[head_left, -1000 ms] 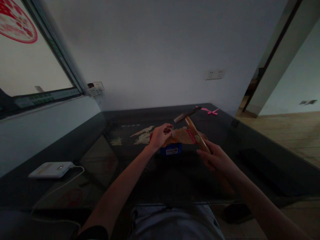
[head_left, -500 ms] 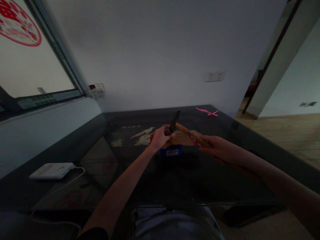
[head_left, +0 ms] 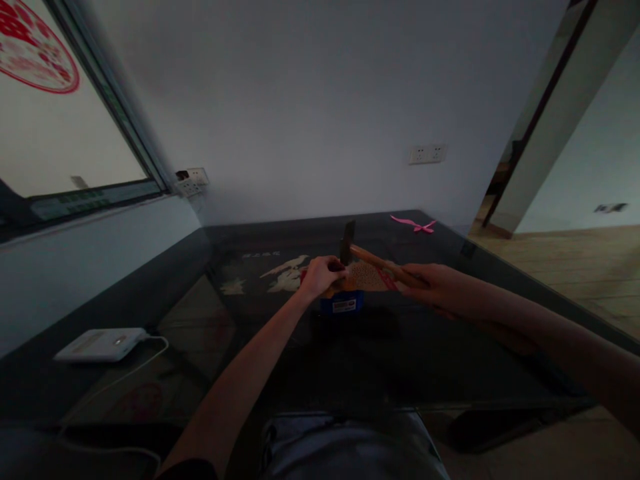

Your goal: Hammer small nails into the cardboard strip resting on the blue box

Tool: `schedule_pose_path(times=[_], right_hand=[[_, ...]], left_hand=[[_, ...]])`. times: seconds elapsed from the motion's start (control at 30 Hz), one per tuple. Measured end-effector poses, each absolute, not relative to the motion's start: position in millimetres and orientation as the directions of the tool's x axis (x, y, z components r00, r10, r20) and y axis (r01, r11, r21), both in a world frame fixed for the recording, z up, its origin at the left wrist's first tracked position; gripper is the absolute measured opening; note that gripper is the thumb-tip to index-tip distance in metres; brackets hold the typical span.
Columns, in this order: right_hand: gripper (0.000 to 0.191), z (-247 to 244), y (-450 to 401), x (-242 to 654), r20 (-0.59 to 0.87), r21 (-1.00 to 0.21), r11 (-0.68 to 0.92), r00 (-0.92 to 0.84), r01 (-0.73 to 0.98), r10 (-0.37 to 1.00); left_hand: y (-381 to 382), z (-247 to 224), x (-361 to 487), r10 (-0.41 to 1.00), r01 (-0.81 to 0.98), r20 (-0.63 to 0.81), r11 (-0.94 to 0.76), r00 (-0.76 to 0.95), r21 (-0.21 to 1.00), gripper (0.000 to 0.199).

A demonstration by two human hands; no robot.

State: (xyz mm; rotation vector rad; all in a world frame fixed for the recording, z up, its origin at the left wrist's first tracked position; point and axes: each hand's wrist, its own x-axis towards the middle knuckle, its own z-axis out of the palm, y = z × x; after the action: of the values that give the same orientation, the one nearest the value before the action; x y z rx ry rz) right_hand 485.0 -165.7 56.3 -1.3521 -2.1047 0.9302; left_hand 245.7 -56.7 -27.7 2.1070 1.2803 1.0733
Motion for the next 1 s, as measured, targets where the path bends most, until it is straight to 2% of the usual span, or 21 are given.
schedule_pose_path(times=[0.13,0.3,0.5,0.77,0.9,1.0], right_hand=[[0.02,57,-163,483,0.056,-0.738,0.297,-0.384,0.606,0.922],[0.022,51,-161,483,-0.049,-0.744,0.234,-0.401,0.626,0.915],[0.023,51,-163,487,0.029,-0.77,0.263,-0.38,0.582,0.925],[0.028,44,-164,486,-0.018,-0.761,0.243,-0.394,0.601,0.919],[0.034,47,-167,485,-0.007,-0.731,0.269,-0.401,0.627,0.916],[0.036,47,-169,482,-0.069,-0.692,0.245,-0.4,0.679,0.914]], left_hand=[[-57,-29,247,0.883,0.503,0.388,-0.47,0.265,0.725,0.01],[-55,-31,245,0.884,0.523,0.386,-0.467,0.265,0.713,0.012],[-52,-35,245,0.87,0.45,0.403,-0.492,0.284,0.745,0.009],[-58,-27,245,0.895,0.499,0.359,-0.445,0.263,0.744,0.013],[-59,-25,246,0.893,0.513,0.351,-0.449,0.28,0.732,0.011],[-57,-28,244,0.894,0.52,0.347,-0.447,0.284,0.728,0.014]])
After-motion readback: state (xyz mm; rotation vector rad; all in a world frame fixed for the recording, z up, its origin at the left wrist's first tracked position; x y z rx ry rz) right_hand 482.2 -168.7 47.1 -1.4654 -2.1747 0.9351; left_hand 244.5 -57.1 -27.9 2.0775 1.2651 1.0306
